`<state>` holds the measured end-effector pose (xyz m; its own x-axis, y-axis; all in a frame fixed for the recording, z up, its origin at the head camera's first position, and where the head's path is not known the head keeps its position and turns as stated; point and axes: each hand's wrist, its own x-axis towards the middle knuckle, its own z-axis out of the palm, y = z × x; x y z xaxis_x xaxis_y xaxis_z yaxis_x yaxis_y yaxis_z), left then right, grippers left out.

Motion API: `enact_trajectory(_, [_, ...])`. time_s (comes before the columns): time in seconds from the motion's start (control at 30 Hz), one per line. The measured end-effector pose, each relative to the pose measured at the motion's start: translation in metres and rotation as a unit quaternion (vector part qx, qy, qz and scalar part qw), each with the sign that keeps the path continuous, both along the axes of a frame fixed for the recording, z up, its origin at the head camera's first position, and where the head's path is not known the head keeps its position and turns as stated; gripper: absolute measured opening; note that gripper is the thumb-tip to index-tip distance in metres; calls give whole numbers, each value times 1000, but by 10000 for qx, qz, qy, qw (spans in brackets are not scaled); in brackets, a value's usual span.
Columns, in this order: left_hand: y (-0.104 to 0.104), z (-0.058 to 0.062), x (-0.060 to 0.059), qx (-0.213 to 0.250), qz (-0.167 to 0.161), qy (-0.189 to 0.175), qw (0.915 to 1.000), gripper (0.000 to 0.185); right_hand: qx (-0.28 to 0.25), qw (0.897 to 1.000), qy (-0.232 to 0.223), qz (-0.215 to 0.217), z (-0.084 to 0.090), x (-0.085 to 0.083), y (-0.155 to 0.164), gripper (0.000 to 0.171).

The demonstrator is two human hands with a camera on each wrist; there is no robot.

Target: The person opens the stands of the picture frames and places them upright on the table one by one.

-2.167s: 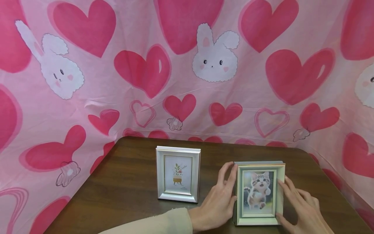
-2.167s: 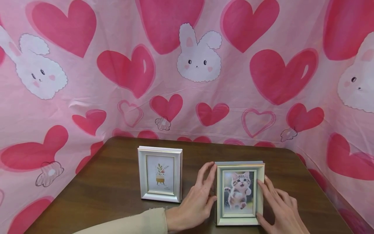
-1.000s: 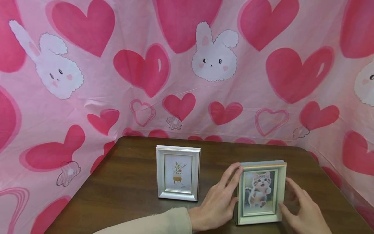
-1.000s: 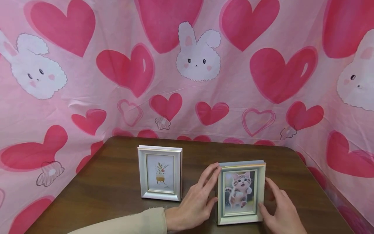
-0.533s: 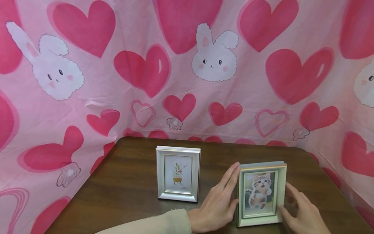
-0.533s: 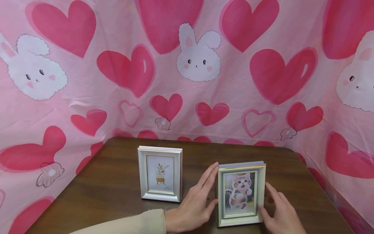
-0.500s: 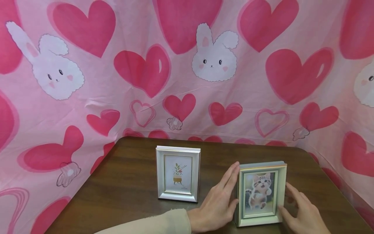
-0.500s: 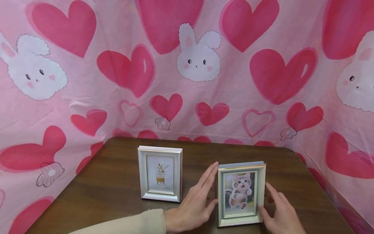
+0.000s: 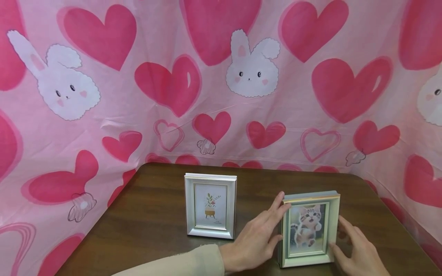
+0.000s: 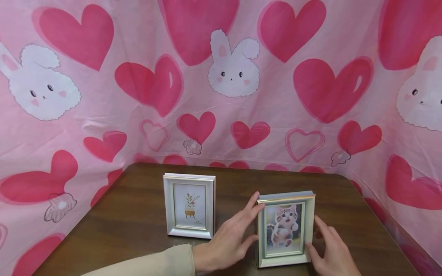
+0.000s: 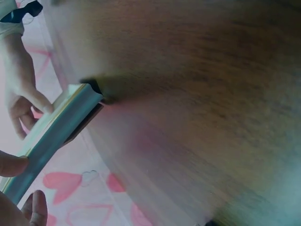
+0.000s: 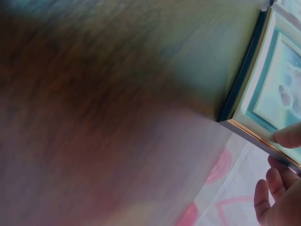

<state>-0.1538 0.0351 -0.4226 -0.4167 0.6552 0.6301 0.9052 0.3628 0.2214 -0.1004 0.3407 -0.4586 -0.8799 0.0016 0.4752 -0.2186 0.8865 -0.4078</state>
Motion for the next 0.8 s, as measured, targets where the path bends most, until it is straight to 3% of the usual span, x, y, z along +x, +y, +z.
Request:
enact_trajectory(0.2, [0,0,1,-316,248,408,9984,97,74,10000,-4,19,0,1,0,88])
enact_trajectory(0.47, [0,0,2,-500,269,411,9975,97,231,9996,-171,0,2,0,1,93])
enact_trajectory(0.8, [0,2,5,-795,429,766,9930,102,255,9988,352,215,-2,0,4,95])
